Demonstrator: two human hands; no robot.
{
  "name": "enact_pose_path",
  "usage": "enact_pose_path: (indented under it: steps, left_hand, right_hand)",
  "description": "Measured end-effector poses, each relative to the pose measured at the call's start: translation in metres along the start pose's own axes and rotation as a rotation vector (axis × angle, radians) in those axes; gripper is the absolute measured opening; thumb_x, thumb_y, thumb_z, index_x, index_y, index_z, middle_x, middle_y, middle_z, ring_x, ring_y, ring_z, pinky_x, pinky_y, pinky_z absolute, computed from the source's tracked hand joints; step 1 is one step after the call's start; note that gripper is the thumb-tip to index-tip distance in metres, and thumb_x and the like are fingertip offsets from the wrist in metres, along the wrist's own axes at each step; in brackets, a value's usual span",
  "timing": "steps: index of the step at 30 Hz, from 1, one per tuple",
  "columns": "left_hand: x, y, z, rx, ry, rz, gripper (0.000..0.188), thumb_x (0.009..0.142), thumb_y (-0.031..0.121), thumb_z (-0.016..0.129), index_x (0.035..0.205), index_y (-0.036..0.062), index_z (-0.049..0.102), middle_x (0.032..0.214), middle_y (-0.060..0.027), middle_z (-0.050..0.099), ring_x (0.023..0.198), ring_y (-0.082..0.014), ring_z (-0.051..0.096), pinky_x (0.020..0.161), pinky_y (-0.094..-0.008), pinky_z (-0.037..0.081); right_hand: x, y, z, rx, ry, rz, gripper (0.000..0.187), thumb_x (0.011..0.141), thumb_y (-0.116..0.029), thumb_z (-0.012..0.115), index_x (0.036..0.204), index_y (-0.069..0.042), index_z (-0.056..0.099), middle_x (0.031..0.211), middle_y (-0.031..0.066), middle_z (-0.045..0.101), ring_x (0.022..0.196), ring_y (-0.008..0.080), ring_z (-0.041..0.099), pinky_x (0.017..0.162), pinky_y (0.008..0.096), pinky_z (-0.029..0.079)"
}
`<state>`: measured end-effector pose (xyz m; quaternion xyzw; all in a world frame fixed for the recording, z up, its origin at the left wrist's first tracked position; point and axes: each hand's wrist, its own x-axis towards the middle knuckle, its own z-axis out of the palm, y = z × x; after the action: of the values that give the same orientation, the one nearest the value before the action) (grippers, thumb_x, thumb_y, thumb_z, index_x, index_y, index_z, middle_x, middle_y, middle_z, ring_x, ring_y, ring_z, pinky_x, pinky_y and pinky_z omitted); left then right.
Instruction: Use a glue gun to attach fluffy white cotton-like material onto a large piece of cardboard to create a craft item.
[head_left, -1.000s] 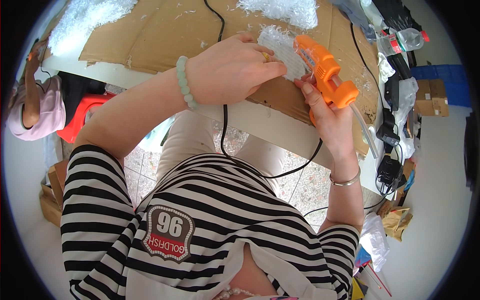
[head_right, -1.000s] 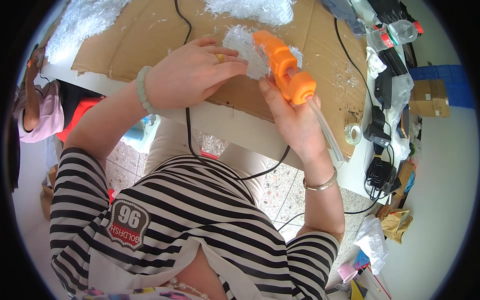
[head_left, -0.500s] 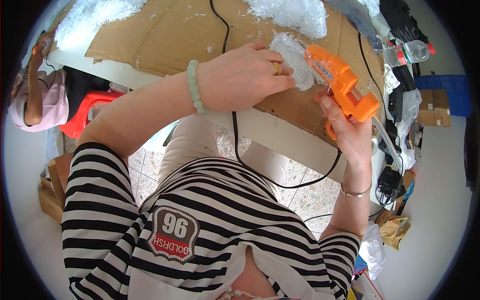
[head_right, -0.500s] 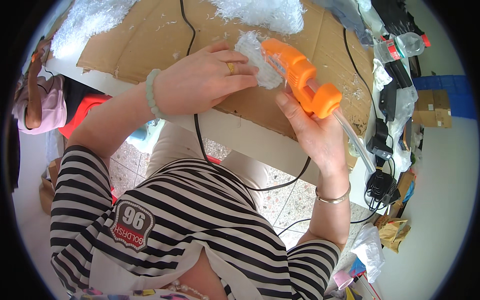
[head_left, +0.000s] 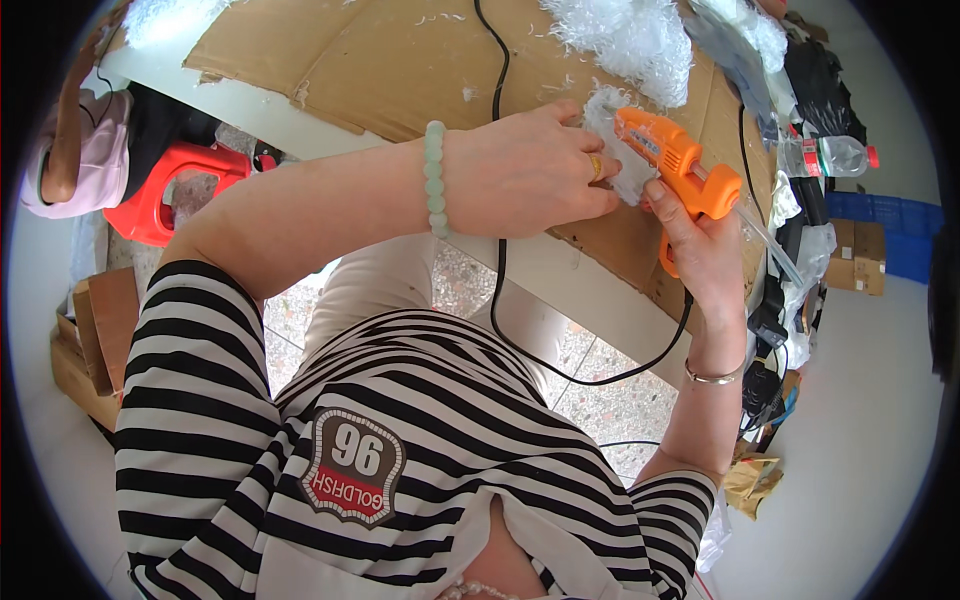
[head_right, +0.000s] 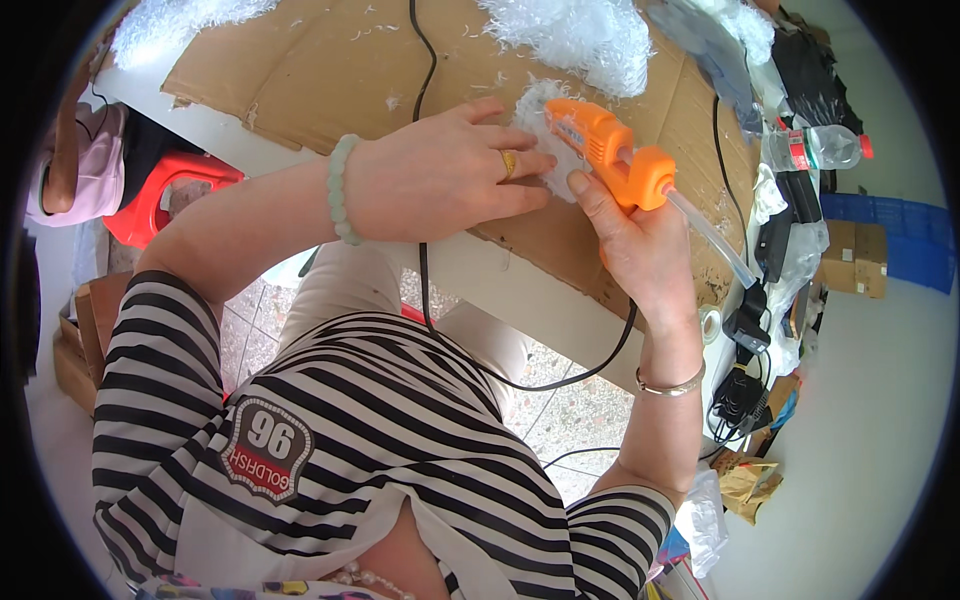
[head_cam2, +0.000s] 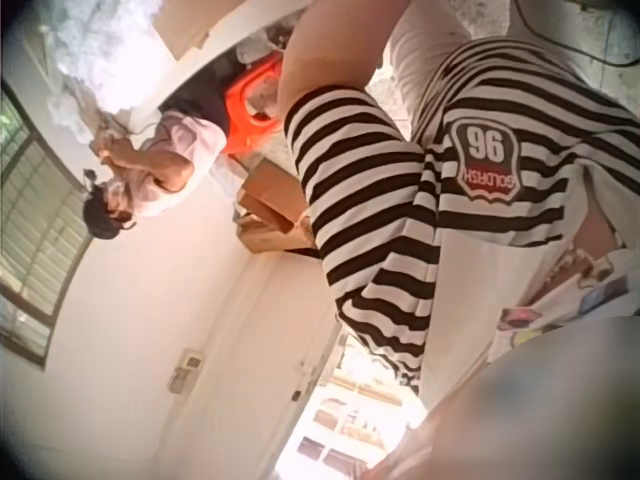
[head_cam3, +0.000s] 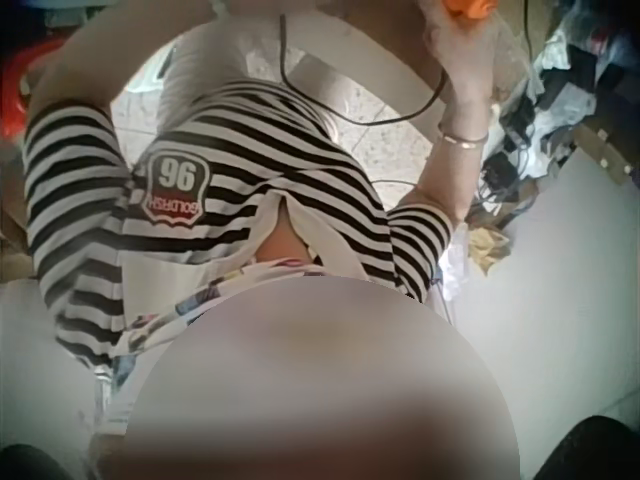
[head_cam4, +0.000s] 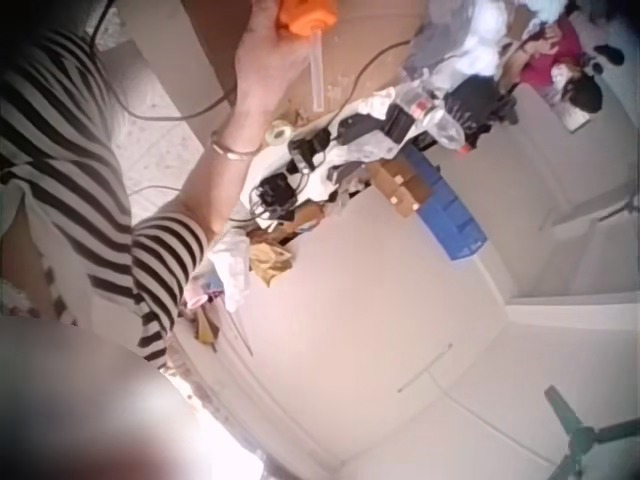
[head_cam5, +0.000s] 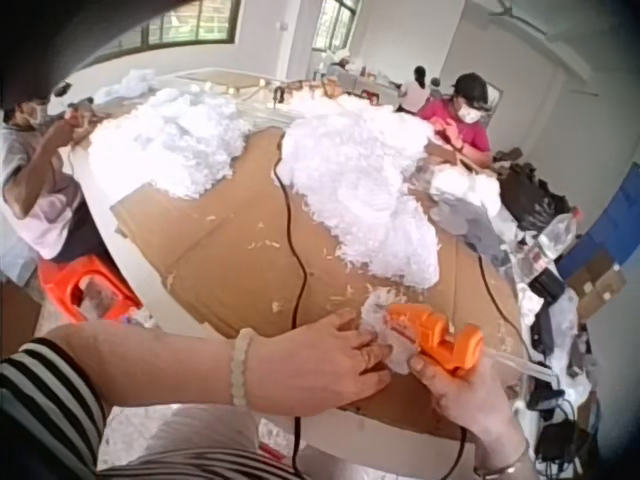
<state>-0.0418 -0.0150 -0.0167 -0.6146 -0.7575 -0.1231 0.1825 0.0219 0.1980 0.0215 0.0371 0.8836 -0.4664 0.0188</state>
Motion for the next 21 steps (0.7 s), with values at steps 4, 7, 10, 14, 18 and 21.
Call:
enact_pose_path:
  steps: [4, 7, 10, 14, 18, 21]
  left_hand:
    - [-0.0012, 0.0012, -0.0002, -0.032, -0.021, -0.017, 0.027, 0.076, 0.012, 0.056, 0.103, 0.0101, 0.060, 0.108, -0.0043, 0.057, 0.101, -0.0183, 0.055, 0.091, -0.0397, 0.038]
    - [-0.0008, 0.0014, 0.0000, -0.079, -0.076, -0.042, 0.032, 0.075, 0.011, 0.058, 0.106, 0.0101, 0.059, 0.119, -0.0059, 0.053, 0.109, -0.0198, 0.052, 0.097, -0.0429, 0.035]
    - [-0.0011, 0.0003, 0.0039, -0.052, 0.000, -0.022, 0.025, 0.077, 0.012, 0.056, 0.101, 0.0101, 0.061, 0.108, -0.0043, 0.057, 0.100, -0.0183, 0.055, 0.090, -0.0395, 0.038]
    - [-0.0002, 0.0004, 0.0034, -0.035, 0.058, -0.014, 0.017, 0.077, 0.012, 0.054, 0.092, 0.0102, 0.064, 0.094, -0.0022, 0.060, 0.088, -0.0164, 0.058, 0.082, -0.0347, 0.042]
    - [-0.0001, 0.0003, 0.0045, -0.036, 0.080, -0.007, 0.016, 0.076, 0.012, 0.056, 0.089, 0.0096, 0.064, 0.089, -0.0012, 0.060, 0.088, -0.0160, 0.057, 0.081, -0.0341, 0.042]
    - [-0.0010, 0.0002, 0.0044, -0.013, 0.081, 0.009, 0.015, 0.074, 0.012, 0.057, 0.087, 0.0084, 0.064, 0.083, -0.0002, 0.061, 0.089, -0.0158, 0.055, 0.081, -0.0335, 0.042]
  right_hand:
    - [0.0040, -0.0008, 0.0014, 0.067, 0.013, -0.023, 0.031, 0.087, -0.021, 0.065, 0.108, 0.000, 0.056, 0.083, 0.0016, 0.061, 0.076, 0.0086, 0.056, 0.070, 0.0231, 0.045]
    - [0.0059, -0.0018, -0.0001, 0.007, -0.002, -0.015, 0.030, 0.087, -0.021, 0.064, 0.107, 0.000, 0.056, 0.082, 0.0019, 0.060, 0.075, 0.0093, 0.057, 0.069, 0.0233, 0.045]
    - [0.0064, -0.0014, -0.0007, 0.010, -0.001, 0.034, 0.029, 0.087, -0.022, 0.063, 0.106, 0.000, 0.056, 0.080, 0.0019, 0.060, 0.072, 0.0089, 0.056, 0.067, 0.0229, 0.045]
    - [0.0067, -0.0011, -0.0015, -0.001, -0.021, 0.022, 0.027, 0.087, -0.022, 0.064, 0.103, -0.001, 0.056, 0.078, 0.0015, 0.059, 0.070, 0.0087, 0.055, 0.065, 0.0225, 0.044]
    - [0.0061, 0.0003, -0.0023, 0.008, -0.033, 0.042, 0.025, 0.087, -0.022, 0.064, 0.100, -0.001, 0.057, 0.075, 0.0008, 0.058, 0.067, 0.0085, 0.054, 0.062, 0.0223, 0.044]
    - [0.0055, 0.0010, -0.0024, -0.015, -0.033, 0.043, 0.025, 0.086, -0.022, 0.065, 0.098, -0.001, 0.058, 0.074, 0.0005, 0.058, 0.066, 0.0083, 0.054, 0.061, 0.0222, 0.043]
